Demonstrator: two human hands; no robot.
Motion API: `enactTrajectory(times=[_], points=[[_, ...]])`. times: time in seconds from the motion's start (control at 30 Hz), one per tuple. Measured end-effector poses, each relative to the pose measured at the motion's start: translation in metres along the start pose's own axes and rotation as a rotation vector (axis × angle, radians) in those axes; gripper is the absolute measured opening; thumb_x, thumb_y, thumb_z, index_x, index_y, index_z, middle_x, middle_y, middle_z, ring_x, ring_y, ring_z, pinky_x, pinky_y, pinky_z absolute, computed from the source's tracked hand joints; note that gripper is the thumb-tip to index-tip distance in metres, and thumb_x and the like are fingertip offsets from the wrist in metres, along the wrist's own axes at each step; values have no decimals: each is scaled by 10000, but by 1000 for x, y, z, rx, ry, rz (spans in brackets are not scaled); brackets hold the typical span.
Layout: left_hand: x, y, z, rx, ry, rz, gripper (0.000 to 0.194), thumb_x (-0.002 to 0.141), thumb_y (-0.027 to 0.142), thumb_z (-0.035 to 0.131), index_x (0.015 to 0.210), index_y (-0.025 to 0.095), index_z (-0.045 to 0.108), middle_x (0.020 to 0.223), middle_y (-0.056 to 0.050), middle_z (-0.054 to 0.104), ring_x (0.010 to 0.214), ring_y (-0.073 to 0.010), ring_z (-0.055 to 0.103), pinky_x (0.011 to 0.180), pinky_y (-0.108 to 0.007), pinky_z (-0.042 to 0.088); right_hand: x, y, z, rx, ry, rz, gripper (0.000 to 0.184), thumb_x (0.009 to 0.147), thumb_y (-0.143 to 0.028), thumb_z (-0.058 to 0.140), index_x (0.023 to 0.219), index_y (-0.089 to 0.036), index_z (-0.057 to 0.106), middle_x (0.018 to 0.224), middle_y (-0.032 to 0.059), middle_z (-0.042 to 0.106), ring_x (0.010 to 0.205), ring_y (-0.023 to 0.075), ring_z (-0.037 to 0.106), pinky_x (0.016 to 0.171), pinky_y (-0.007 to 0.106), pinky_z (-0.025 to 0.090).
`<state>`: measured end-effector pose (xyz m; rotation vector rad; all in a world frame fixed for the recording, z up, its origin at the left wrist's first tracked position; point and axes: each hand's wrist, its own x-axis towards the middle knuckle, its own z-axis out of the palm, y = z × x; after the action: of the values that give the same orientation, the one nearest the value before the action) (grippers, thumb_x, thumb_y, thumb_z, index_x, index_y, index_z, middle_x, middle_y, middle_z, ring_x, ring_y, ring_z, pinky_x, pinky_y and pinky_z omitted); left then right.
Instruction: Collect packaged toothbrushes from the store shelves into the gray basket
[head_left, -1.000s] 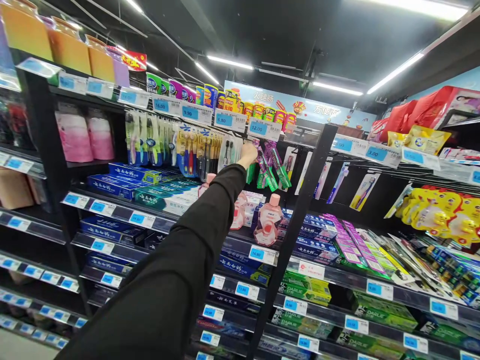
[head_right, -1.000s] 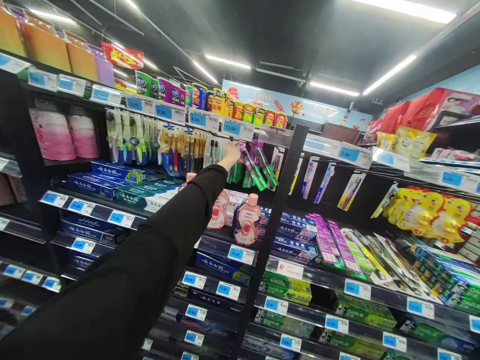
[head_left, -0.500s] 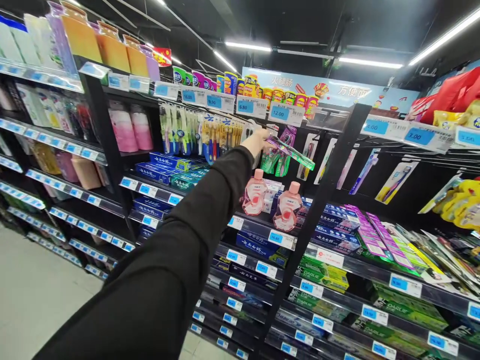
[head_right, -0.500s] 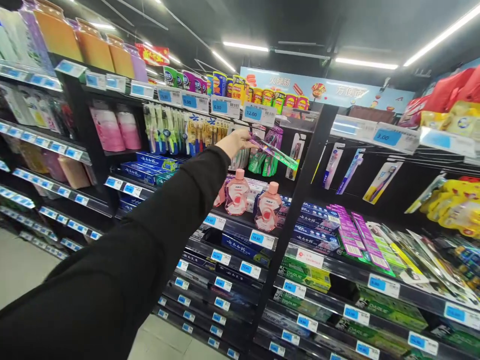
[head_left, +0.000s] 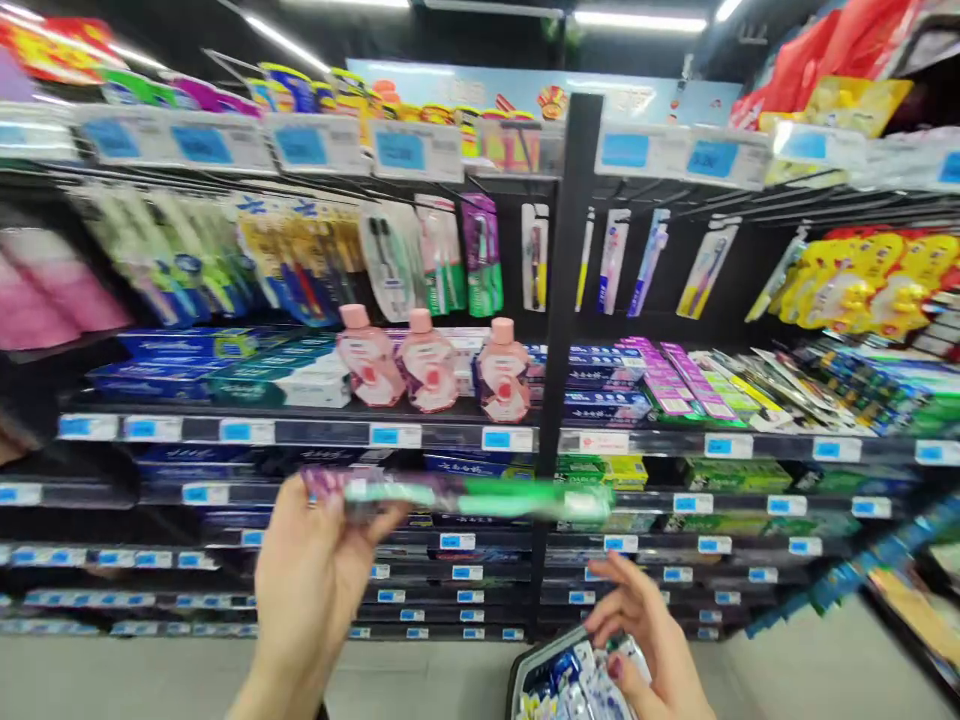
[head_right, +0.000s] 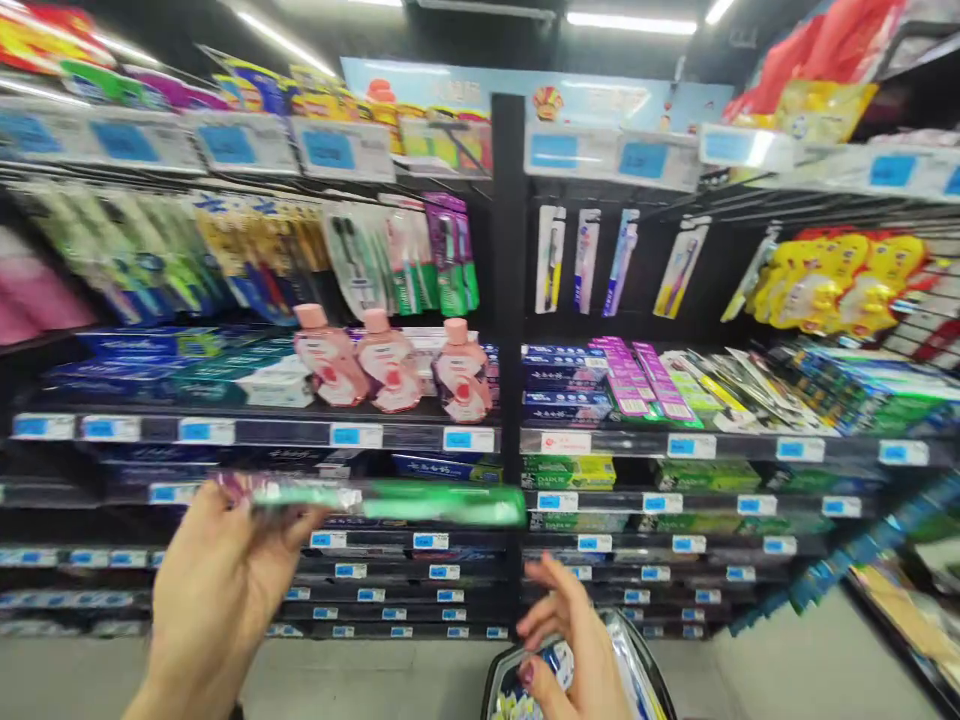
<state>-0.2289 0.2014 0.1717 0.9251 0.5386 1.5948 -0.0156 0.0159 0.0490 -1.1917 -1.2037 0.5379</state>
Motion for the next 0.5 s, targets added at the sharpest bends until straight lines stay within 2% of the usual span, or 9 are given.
enactTrajectory(times=[0.03,0.07,0.13,0.23,0.33,0.4,0.5], points=[[-20,-15,-8,53,12,-102,352,598,268,860,795,213,574,766,42,681,712,-173,691,632,-284,624,4,-11,-4,99,17,-5,662,858,-645,490,1428,-368,300,1360,113,509,748,182,641,614,324,555],[-38,-28,-15,83,21,-211,424,531,314,892,778,224,558,732,51,664,708,-197,696,611,-300,626,7,-22,-9,129,19,-14,693,836,-672,499,1428,-370,302,1387,120,480,740,177,638,599,318,551],[-65,-50,-24,124,47,-374,493,484,395,901,775,244,532,709,63,635,722,-224,700,628,-330,627,9,-40,-19,22,12,-32,559,844,-598,560,1344,-373,454,1268,88,585,743,176,649,631,301,552],[-86,-69,-23,185,71,-467,517,512,502,861,812,265,513,722,60,635,754,-244,695,695,-374,618,4,-52,-38,-201,-8,-129,283,873,-434,609,1147,-372,640,927,29,715,793,186,676,704,271,553],[-90,-75,-12,236,-23,-498,534,569,530,822,937,287,521,820,19,687,837,-284,687,755,-431,603,2,-53,-70,-178,6,-223,231,901,-392,570,1107,-344,665,918,43,720,847,207,680,707,301,571],[-87,-77,-6,254,-106,-536,562,600,529,804,1015,269,529,899,-29,705,888,-308,678,782,-457,593,9,-54,-104,-153,137,-287,215,913,-333,553,1093,-309,669,991,63,703,880,227,673,686,336,577],[-85,-79,-3,327,-173,-597,550,612,552,785,988,209,578,920,-82,713,888,-312,675,806,-435,586,40,-53,-166,-280,564,-431,228,884,-268,597,1103,-265,663,1033,66,676,816,221,673,712,379,567]])
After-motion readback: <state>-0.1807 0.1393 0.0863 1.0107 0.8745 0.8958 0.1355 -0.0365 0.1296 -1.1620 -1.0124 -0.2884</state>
